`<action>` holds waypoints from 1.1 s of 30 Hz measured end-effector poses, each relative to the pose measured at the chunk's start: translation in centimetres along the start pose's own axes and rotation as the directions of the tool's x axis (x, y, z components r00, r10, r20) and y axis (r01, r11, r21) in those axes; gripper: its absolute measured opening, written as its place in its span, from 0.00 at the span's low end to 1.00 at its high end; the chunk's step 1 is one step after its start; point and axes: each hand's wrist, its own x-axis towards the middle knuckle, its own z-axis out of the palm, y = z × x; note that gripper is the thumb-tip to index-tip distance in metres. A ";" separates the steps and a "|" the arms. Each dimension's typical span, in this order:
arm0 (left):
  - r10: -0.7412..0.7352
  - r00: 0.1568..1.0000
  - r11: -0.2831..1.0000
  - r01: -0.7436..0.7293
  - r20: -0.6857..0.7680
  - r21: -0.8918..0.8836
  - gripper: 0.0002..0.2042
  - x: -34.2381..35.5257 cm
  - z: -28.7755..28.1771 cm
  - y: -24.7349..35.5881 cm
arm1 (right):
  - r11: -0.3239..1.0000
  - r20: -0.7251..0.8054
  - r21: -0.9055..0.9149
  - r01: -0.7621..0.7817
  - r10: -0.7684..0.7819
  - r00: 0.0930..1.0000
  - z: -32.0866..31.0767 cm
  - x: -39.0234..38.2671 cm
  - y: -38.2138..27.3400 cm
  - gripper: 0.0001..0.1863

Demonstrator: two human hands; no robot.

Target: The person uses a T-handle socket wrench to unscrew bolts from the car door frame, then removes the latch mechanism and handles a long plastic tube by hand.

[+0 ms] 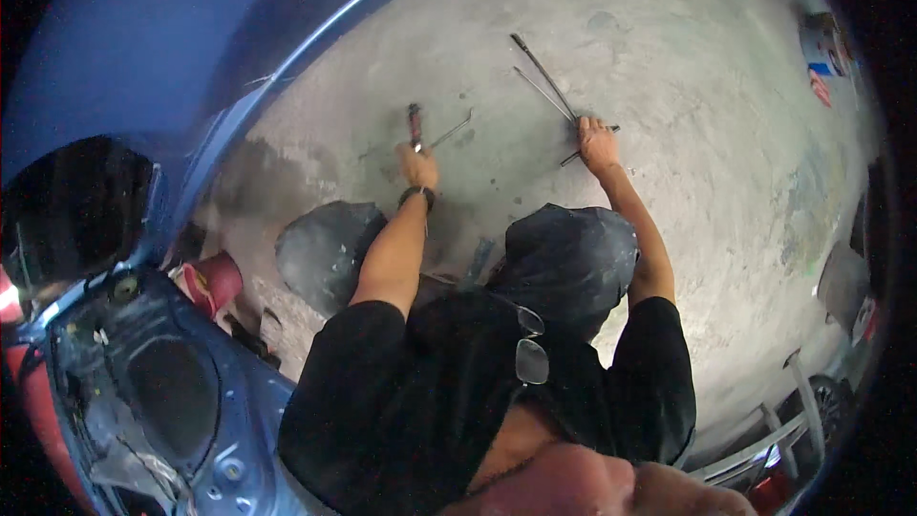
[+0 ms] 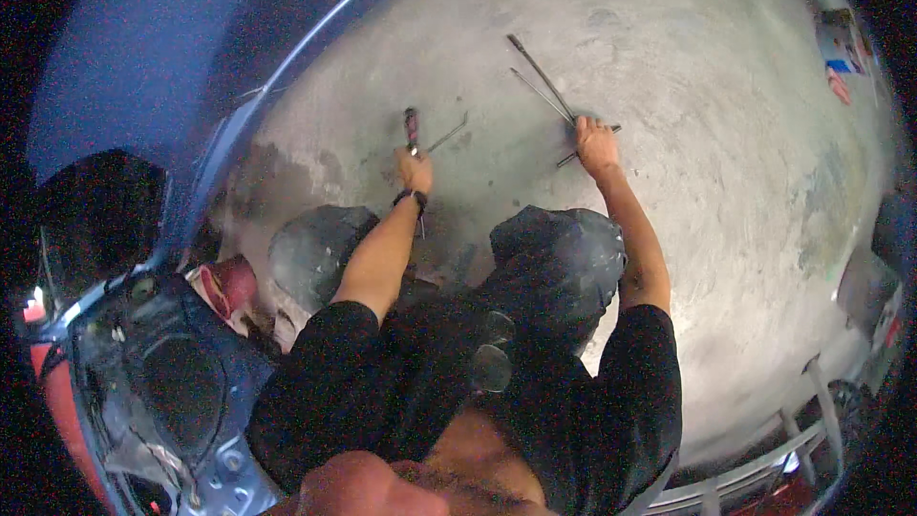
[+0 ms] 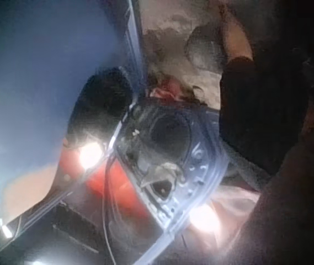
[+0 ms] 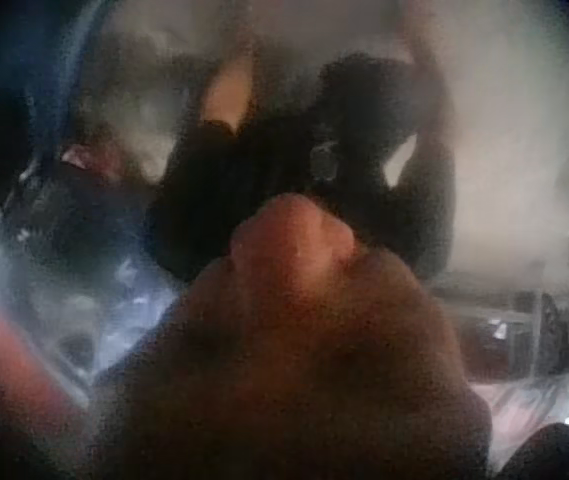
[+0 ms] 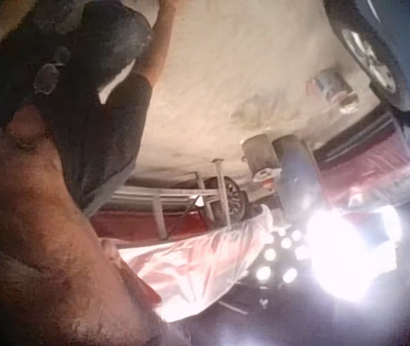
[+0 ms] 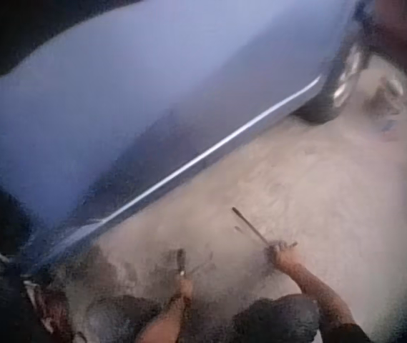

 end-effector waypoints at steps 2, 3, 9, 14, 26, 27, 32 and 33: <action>0.122 0.986 0.992 -0.120 0.115 -0.026 0.15 0.7 1.5 1.8 | 1.000 0.035 0.018 0.021 -0.022 0.999 0.4 0.0 0.7 0.14; 0.164 0.973 0.985 -0.170 0.165 0.025 0.15 0.7 2.1 2.6 | 1.000 0.076 0.024 0.016 -0.018 0.997 0.5 -0.2 0.9 0.14; 0.263 0.958 0.951 -0.277 0.114 0.140 0.12 1.6 6.9 0.3 | 0.895 0.323 0.401 -0.194 0.060 0.945 -5.2 -4.9 2.7 0.19; 0.240 0.752 0.790 -0.519 0.613 0.327 0.16 5.5 1.8 4.1 | 0.630 0.158 0.722 -0.285 0.251 0.955 -3.8 -13.3 6.4 0.07; 0.489 0.793 0.843 -0.537 0.363 0.037 0.16 7.0 4.0 5.9 | 0.349 0.505 0.580 -0.736 0.555 0.661 -14.6 -9.9 -3.7 0.19; 0.503 0.769 0.831 -0.555 0.395 0.021 0.16 6.9 4.7 5.7 | 0.470 0.423 0.547 -0.693 0.559 0.713 -14.0 -10.2 -3.8 0.19; 0.486 0.734 0.865 -0.482 0.474 -0.139 0.13 10.6 7.0 4.3 | 0.365 0.482 0.521 -0.772 0.621 0.618 -16.1 -9.7 -4.4 0.21; 0.499 0.710 0.826 -0.562 0.497 -0.026 0.13 11.7 6.3 4.8 | 0.345 0.533 0.490 -0.801 0.609 0.588 -17.2 -9.8 -4.4 0.21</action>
